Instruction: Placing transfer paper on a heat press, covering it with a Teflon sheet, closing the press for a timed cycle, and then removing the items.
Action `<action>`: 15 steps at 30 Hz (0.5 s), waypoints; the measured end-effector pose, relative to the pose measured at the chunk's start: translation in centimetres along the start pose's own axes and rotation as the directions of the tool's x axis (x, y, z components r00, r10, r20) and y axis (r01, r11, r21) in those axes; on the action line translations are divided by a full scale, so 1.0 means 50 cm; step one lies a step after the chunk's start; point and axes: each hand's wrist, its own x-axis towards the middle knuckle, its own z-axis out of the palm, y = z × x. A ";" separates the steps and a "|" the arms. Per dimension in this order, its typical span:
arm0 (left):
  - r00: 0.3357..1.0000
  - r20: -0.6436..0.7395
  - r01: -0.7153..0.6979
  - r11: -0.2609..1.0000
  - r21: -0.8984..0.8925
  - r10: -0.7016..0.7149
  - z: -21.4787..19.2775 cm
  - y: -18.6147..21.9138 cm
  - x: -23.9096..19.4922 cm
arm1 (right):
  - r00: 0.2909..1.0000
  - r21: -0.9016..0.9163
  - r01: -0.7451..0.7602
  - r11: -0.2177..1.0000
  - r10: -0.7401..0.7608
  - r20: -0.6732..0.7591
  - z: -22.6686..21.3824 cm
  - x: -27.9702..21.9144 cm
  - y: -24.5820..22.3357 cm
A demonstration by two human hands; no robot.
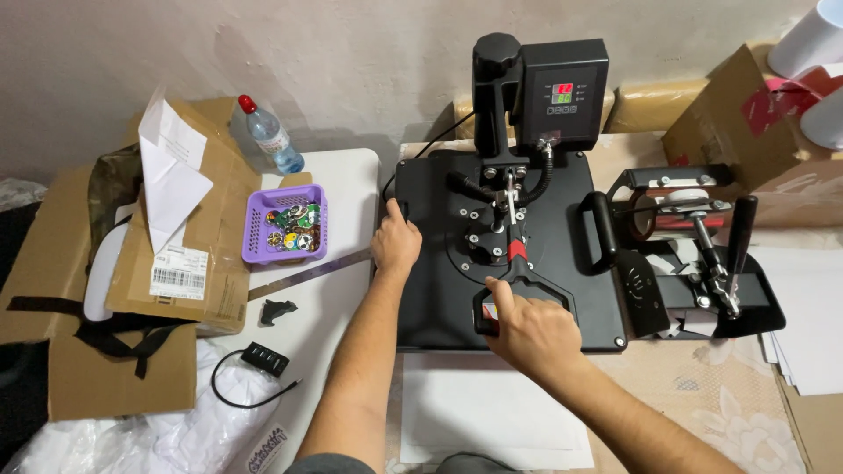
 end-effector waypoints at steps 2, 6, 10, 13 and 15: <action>1.000 -0.009 0.001 1.000 -0.007 -0.001 -0.004 0.000 0.000 | 0.999 -0.001 -0.008 1.000 0.008 -0.045 0.021 -0.004 -0.003; 1.000 -0.007 0.012 1.000 -0.022 -0.012 -0.014 0.006 -0.006 | 0.996 0.018 -0.019 1.000 0.021 -0.087 0.021 -0.002 -0.008; 0.999 0.028 0.040 0.999 -0.028 -0.039 -0.023 0.006 -0.006 | 0.948 0.018 -0.020 1.000 0.025 -0.318 -0.034 0.021 -0.024; 0.998 0.035 0.059 0.998 -0.028 -0.058 -0.019 0.000 -0.002 | 0.957 0.071 -0.032 0.997 0.051 -0.285 -0.085 0.038 -0.036; 0.997 0.037 0.069 0.997 -0.025 -0.068 -0.016 0.002 -0.002 | 0.974 0.100 -0.041 0.994 0.062 -0.217 -0.084 0.037 -0.036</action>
